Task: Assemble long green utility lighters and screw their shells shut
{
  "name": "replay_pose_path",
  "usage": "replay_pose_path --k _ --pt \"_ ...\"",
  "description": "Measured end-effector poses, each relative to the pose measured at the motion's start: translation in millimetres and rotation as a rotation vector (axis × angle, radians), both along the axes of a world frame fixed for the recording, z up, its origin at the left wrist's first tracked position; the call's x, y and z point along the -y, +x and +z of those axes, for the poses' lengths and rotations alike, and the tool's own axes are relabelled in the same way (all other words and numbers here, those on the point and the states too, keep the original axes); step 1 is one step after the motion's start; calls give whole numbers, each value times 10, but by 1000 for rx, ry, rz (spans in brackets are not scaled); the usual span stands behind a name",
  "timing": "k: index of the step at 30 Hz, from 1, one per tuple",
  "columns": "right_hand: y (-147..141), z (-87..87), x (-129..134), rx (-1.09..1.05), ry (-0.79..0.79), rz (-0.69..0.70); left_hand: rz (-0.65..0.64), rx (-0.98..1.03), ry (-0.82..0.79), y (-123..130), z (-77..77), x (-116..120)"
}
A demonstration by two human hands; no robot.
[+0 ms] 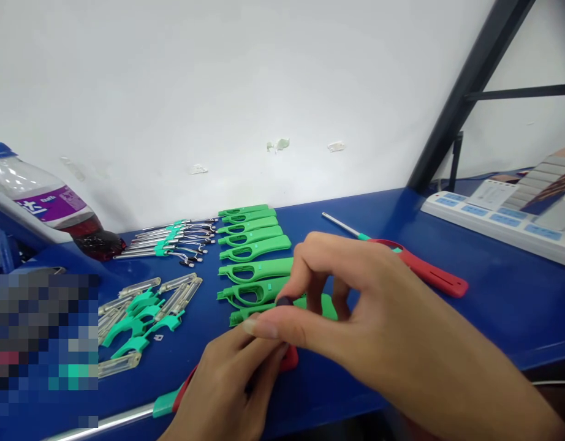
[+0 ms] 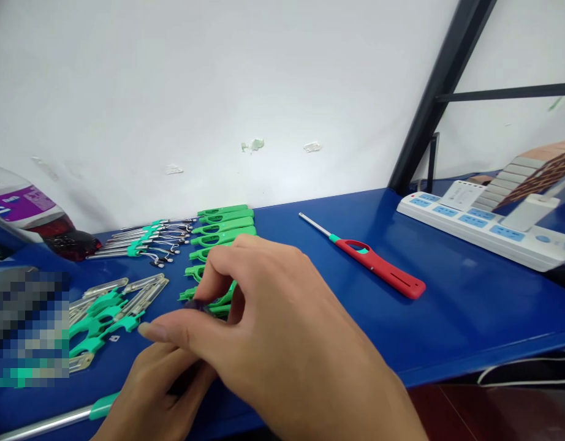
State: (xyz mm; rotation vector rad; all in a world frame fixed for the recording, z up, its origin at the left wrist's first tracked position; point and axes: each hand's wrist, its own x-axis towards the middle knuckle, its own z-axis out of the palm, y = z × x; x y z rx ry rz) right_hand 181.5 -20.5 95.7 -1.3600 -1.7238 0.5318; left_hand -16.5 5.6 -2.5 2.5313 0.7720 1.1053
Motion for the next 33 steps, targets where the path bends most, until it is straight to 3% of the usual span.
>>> replay_pose_path --k 3,8,10,16,19,27,30,33 --pt "-9 0 24 -2 -12 17 -5 -1 -14 -4 -7 -6" --pt "114 19 41 -66 -30 244 -39 8 -81 -2 -5 -20" --pt "132 26 36 -68 -43 276 -42 12 -73 4 2 -23" --pt "27 26 33 -39 -61 64 -36 5 -41 -5 -5 -11" --pt "15 25 36 -36 -42 33 -23 5 -35 -19 -6 -15" --pt "129 76 45 -139 -167 372 -10 -24 -68 -38 31 -13" --pt "104 84 20 -135 -157 322 -19 -16 -71 -23 33 -6" --pt "58 72 16 -43 -108 164 -26 -19 -80 -7 25 -9"
